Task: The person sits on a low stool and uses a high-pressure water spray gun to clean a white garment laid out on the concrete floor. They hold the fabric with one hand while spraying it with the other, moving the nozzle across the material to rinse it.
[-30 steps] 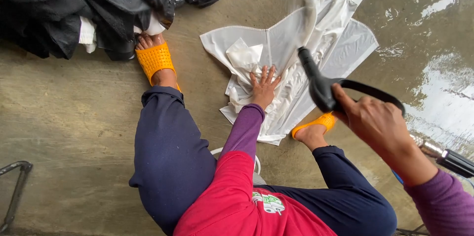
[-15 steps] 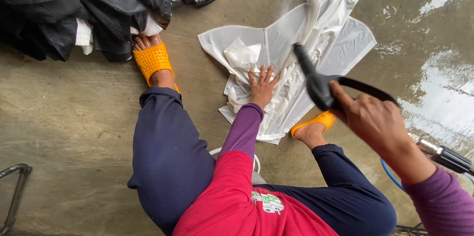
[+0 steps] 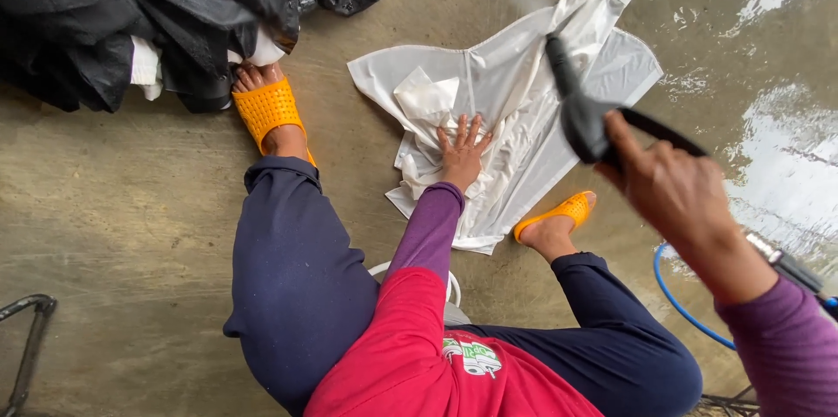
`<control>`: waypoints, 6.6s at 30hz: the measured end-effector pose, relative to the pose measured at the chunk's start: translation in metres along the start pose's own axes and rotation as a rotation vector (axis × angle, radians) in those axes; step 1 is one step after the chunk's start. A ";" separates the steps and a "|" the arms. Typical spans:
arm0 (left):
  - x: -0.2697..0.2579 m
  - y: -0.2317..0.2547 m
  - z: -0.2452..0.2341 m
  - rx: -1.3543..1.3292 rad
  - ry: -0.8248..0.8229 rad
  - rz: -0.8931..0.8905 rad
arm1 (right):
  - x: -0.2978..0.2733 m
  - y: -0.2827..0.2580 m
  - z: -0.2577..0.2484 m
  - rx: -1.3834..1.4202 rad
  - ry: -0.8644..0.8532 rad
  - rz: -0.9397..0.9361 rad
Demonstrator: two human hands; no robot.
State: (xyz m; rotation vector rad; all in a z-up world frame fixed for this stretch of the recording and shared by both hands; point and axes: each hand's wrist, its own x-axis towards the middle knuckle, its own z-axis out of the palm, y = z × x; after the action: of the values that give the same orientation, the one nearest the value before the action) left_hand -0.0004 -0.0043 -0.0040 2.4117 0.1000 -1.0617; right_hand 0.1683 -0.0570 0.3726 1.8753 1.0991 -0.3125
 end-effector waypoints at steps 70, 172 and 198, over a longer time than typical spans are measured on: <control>0.026 -0.006 0.056 0.094 0.148 0.040 | -0.120 -0.127 -0.007 1.237 -0.560 0.243; 0.059 -0.054 -0.022 -0.156 0.792 -0.320 | -0.067 -0.089 0.003 1.361 -0.582 0.417; 0.101 -0.074 -0.063 -1.046 0.656 -0.527 | -0.131 -0.059 0.030 1.671 -0.419 0.557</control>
State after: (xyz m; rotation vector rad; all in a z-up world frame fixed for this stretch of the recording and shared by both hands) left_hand 0.0930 0.0771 -0.0699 1.6365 1.2232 -0.1905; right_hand 0.0529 -0.1438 0.4007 3.1018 -0.2936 -1.5070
